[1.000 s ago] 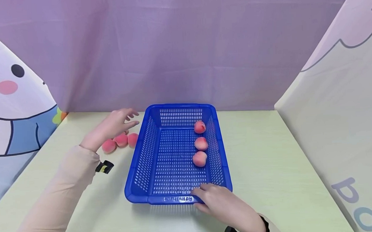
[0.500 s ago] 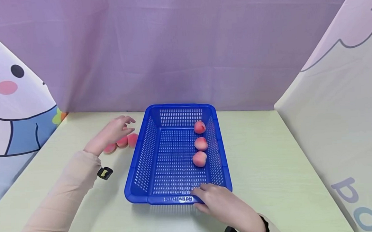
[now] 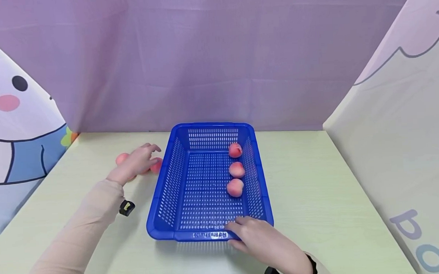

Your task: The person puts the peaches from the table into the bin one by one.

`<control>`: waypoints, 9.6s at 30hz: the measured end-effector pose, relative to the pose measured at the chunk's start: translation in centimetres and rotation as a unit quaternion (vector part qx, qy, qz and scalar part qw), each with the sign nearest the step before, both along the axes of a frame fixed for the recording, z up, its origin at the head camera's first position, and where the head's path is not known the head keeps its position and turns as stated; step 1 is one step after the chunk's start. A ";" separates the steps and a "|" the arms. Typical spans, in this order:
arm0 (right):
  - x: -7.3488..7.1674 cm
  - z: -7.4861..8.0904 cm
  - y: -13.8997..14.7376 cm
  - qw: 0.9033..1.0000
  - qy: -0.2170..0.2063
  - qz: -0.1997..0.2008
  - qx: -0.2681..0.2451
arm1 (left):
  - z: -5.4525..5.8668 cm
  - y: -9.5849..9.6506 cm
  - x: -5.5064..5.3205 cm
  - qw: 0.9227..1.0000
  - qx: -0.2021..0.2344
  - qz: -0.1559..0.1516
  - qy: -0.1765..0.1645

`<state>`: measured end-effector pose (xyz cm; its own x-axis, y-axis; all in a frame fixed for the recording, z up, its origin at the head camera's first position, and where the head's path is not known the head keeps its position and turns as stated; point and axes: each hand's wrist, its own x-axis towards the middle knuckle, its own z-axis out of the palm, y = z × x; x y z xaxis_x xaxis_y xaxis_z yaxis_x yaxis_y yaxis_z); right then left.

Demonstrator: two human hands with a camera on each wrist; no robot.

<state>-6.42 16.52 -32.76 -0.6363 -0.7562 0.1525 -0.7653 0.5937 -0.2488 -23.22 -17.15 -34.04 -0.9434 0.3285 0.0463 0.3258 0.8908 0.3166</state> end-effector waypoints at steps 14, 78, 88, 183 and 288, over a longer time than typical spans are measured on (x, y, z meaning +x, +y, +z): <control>0.1 -0.1 -0.1 1.000 0.020 0.001 -0.005 | -3.3 -0.3 -0.9 0.999 -0.025 -0.023 0.017; 0.2 0.0 0.1 1.000 0.017 -0.007 0.011 | 4.2 1.7 -1.4 0.997 -0.044 -0.015 0.061; 0.2 -0.1 -0.2 1.000 0.017 -0.010 0.010 | 6.9 3.0 -0.2 1.000 -0.016 -0.020 -0.018; 0.2 0.1 -0.2 1.000 0.005 -0.009 0.013 | 2.6 19.8 4.4 0.938 -0.035 -0.339 -0.064; -0.4 0.3 -0.2 1.000 0.008 -0.001 0.000 | 1.0 20.9 5.1 0.927 -0.104 -0.343 -0.108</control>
<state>-6.84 16.32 -32.46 -0.6347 -0.7556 0.1620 -0.7683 0.5946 -0.2370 -18.14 3.77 -33.01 -0.4886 0.8357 -0.2508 0.7881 0.5461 0.2841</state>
